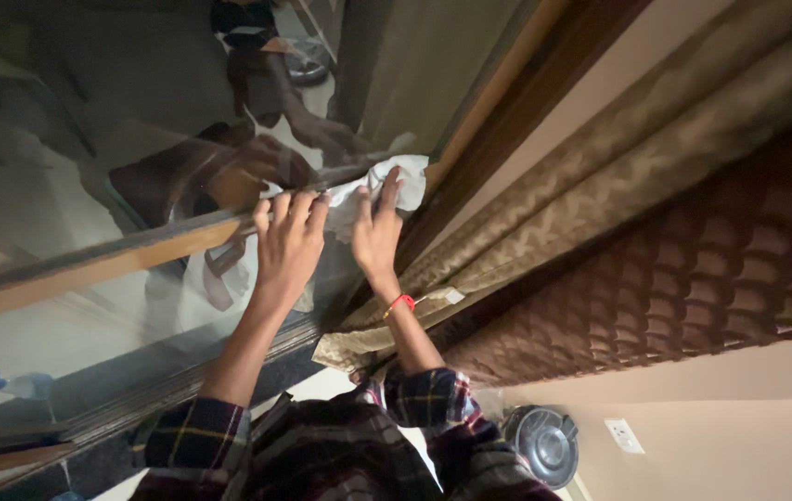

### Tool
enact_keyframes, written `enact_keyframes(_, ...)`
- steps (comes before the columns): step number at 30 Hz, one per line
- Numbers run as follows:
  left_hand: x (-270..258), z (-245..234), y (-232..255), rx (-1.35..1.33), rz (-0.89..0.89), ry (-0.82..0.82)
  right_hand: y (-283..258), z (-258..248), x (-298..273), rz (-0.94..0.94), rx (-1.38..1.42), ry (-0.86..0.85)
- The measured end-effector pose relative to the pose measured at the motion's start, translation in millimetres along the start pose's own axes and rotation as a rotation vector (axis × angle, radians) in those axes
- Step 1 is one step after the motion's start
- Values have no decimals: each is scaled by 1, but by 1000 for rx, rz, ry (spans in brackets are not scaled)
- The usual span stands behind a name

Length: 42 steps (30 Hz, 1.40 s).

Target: The person wipes the glass panels of a sliding door with a cloth and then ties the cloth to the door frame.

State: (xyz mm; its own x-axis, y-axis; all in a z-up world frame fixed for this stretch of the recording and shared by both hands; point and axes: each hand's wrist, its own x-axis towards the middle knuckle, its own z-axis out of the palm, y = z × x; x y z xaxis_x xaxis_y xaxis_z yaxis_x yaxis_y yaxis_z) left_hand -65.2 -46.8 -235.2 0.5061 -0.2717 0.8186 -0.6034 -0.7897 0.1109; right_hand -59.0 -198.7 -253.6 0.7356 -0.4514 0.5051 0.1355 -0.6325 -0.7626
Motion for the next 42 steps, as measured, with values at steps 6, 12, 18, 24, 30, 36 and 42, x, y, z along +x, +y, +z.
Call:
enact_keyframes(6, -2, -16, -2, 34, -30, -15, 7, -8, 0, 296, 25, -158)
enact_keyframes(12, 2, -34, 4, 107, -27, 20, 22, -6, -5, -137, -2, -42)
enact_keyframes(18, -5, -20, 43, -185, 59, -27, -1, -16, -5, 143, 42, -176)
enact_keyframes(24, 7, -8, 30, -60, -89, -133, -9, -25, 3, -69, -10, -66)
enact_keyframes(30, 5, 0, 9, -88, -4, -51, -14, -30, 11, -62, -94, 35)
enact_keyframes(36, 0, 0, 2, -73, 4, -32, -17, -25, 13, 15, -11, 58)
enact_keyframes(42, -4, -10, -7, -128, -26, -7, -29, -20, 8, 32, 61, 11)
